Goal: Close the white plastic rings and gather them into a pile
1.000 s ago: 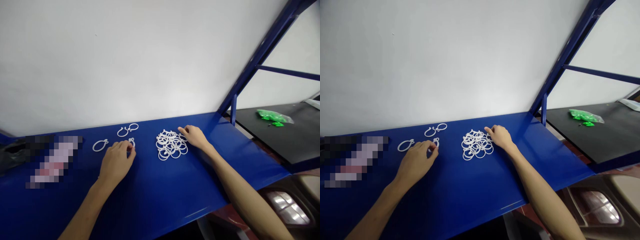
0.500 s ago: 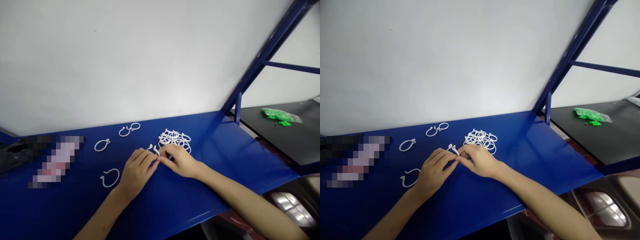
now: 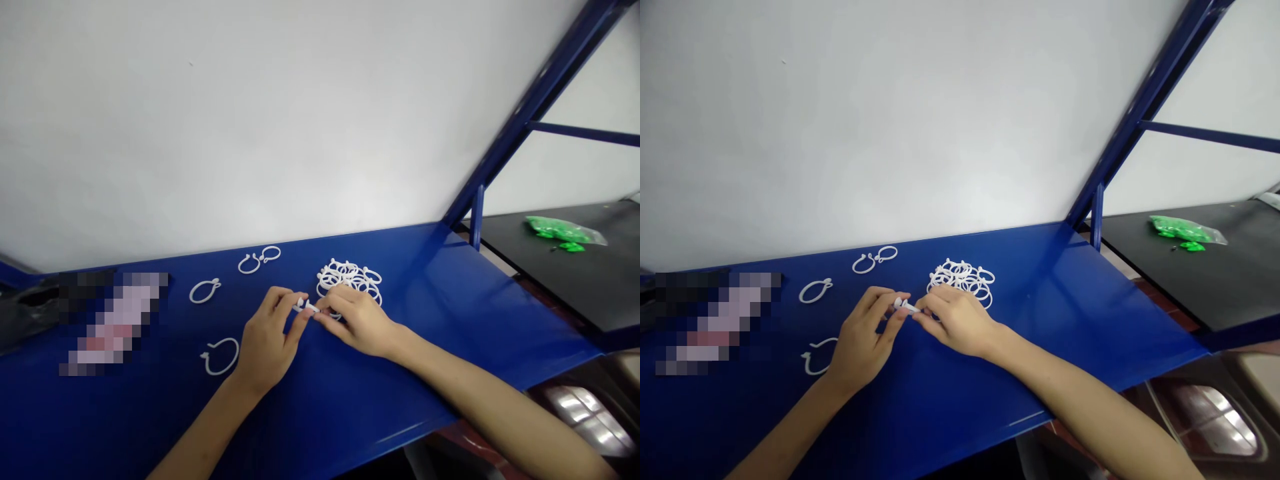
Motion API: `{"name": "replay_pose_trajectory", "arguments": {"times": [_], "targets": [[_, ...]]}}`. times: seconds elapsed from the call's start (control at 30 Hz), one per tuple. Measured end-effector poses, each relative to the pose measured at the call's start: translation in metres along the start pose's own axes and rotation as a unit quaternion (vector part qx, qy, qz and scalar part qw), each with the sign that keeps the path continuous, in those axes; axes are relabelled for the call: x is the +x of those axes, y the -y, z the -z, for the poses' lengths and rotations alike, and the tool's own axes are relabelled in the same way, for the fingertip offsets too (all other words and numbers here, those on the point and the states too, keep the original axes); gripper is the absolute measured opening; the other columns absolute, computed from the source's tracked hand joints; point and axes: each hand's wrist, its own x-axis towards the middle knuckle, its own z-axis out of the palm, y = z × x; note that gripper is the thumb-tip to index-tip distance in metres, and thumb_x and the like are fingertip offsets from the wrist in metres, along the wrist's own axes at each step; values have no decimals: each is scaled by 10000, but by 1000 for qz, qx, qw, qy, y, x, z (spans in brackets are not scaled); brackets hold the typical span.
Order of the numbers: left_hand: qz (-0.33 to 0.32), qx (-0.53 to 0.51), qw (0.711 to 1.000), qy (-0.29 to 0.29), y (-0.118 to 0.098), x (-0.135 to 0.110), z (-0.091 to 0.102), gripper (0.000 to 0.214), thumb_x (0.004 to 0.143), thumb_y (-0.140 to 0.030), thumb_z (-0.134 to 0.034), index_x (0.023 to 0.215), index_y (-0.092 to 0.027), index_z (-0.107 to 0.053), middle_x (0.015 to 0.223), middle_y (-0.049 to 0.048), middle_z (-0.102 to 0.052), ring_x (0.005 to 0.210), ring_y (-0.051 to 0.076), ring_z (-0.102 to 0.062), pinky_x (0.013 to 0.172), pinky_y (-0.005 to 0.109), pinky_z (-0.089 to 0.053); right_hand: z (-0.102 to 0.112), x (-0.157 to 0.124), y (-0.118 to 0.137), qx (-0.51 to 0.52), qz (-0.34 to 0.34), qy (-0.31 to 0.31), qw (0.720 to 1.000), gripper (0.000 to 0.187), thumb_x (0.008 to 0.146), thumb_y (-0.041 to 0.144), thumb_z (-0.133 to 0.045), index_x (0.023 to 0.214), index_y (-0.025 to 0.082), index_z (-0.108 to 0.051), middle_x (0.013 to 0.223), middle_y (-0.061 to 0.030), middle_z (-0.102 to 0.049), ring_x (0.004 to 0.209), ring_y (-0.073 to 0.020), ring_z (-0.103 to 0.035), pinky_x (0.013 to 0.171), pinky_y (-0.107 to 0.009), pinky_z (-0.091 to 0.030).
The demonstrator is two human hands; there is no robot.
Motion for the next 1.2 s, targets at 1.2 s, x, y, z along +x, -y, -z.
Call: {"name": "replay_pose_trajectory", "arguments": {"times": [1.2], "targets": [[106,69,977,173,-16,-10,-14,505,955,-164,-328,1455,-98,-305,730,77,-743,669,243,-741,570,311,-513,-18,-7,19,-202,98,-30,974,327,1017,115,-372,1294,55,-536,893,-126,-654,750,-211,-539,639,-337,-518]]}}
